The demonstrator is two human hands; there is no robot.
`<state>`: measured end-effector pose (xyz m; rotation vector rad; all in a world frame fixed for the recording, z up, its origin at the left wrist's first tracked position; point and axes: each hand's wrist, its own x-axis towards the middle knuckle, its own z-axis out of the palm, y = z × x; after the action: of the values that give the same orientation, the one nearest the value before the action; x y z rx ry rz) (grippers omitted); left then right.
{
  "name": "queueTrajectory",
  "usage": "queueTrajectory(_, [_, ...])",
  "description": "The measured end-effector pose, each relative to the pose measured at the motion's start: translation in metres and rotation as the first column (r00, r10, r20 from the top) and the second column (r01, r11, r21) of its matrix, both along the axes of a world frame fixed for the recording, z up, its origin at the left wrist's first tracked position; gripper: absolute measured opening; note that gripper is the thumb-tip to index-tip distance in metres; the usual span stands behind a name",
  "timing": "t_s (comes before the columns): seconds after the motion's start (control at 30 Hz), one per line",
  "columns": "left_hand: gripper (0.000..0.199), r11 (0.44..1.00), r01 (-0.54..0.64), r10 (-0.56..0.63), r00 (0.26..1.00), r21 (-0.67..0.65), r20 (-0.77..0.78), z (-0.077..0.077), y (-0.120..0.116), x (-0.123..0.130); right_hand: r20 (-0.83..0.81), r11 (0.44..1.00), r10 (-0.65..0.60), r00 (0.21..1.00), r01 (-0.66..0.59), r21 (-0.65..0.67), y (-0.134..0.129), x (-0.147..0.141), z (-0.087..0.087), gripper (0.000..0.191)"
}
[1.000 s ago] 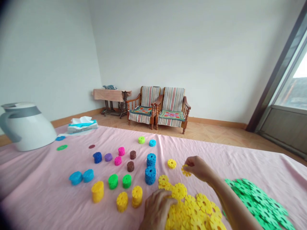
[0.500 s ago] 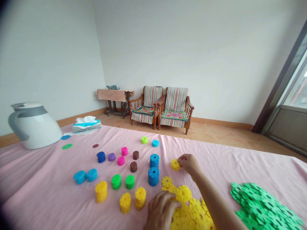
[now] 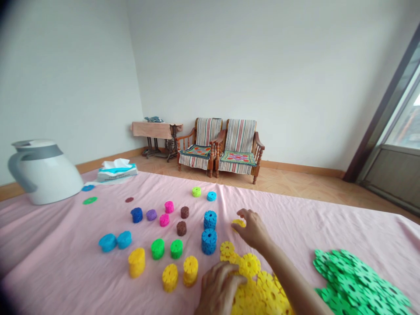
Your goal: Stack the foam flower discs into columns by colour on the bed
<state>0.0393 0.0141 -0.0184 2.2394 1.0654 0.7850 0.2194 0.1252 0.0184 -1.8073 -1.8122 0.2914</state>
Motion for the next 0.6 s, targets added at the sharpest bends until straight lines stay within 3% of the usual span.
queueTrajectory(0.17, [0.041, 1.0, 0.012, -0.012, 1.0, 0.026, 0.004, 0.001, 0.0, -0.003, 0.11, 1.0, -0.003, 0.994, 0.004, -0.011, -0.001, -0.013, -0.008, 0.05])
queueTrajectory(0.6, [0.046, 0.998, 0.019, -0.017, 1.0, 0.063, -0.021, -0.003, 0.001, -0.004, 0.163, 0.999, 0.0, 0.987, 0.009, -0.052, 0.0, -0.009, -0.011, 0.049])
